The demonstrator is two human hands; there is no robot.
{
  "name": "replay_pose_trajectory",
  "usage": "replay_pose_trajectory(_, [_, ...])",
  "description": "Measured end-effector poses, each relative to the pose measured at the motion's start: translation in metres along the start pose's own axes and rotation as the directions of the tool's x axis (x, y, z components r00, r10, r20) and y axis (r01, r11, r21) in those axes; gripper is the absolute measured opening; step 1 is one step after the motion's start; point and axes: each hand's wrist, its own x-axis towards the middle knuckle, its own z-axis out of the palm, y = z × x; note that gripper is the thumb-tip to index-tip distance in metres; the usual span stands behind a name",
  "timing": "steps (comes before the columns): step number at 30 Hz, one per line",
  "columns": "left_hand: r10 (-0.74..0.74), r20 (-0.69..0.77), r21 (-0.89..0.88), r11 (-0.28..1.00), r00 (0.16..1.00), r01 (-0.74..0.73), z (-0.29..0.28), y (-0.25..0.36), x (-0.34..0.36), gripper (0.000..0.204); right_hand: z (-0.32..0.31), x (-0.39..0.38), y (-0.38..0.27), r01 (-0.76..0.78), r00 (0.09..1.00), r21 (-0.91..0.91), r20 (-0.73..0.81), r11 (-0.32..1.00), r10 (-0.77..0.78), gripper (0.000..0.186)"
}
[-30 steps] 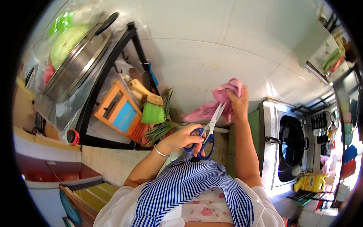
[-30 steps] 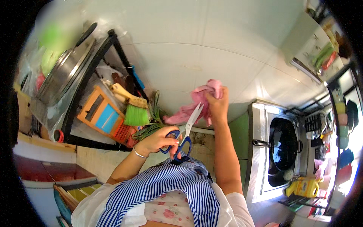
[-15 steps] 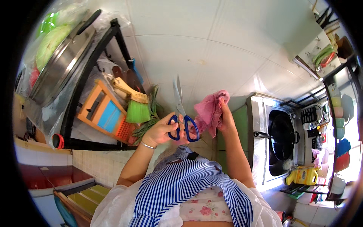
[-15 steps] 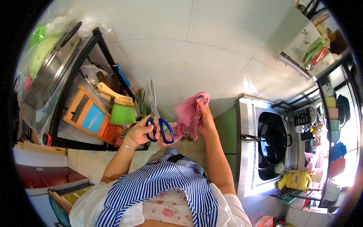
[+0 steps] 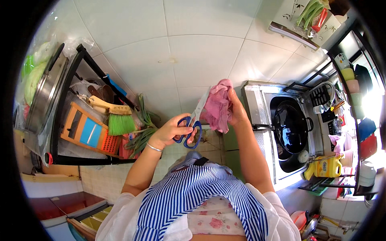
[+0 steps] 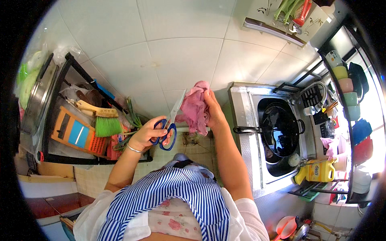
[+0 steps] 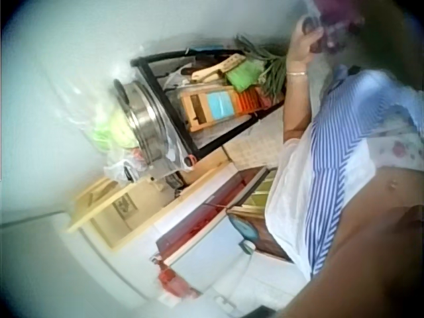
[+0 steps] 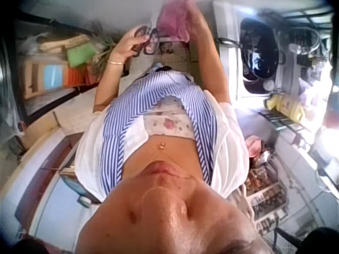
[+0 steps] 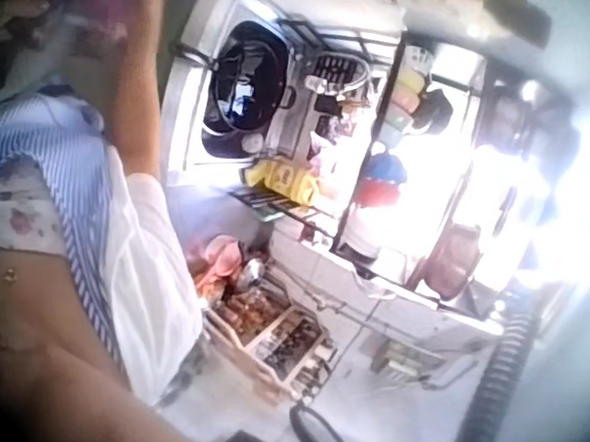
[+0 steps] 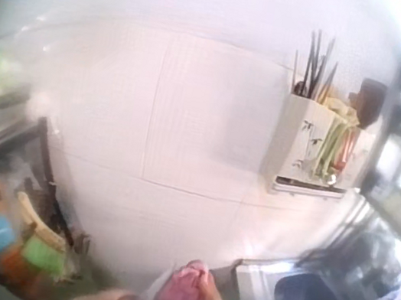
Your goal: The person washes metal basins and a colander in the sink and places them on a rack, then wipes the countertop, stovetop, and a wooden cutting board with a cloth before scrubbing the inside of a wok.
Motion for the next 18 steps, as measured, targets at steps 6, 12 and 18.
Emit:
replay_pose_trajectory(6, [-0.212, 0.116, 0.398, 0.905, 0.970, 0.150, -0.005, 0.020, -0.005, 0.022, 0.015, -0.009, -0.024, -0.066, 0.986, -0.467, 0.104, 0.882, 0.128, 0.053])
replay_pose_trajectory(12, [-0.296, 0.064, 0.429, 0.870, 0.953, 0.241, -0.013, 0.047, -0.023, 0.027, 0.030, -0.005, -0.010, -0.081, 0.904, -0.743, 0.225, 0.665, 0.362, 0.052])
replay_pose_trajectory(18, [0.147, -0.051, 0.821, 0.570, 0.988, -0.042, -0.048, 0.040, -0.049, 0.021, 0.059, 0.011, 0.022, 0.079, 0.896, -0.808, 0.314, 0.584, 0.314, 0.046])
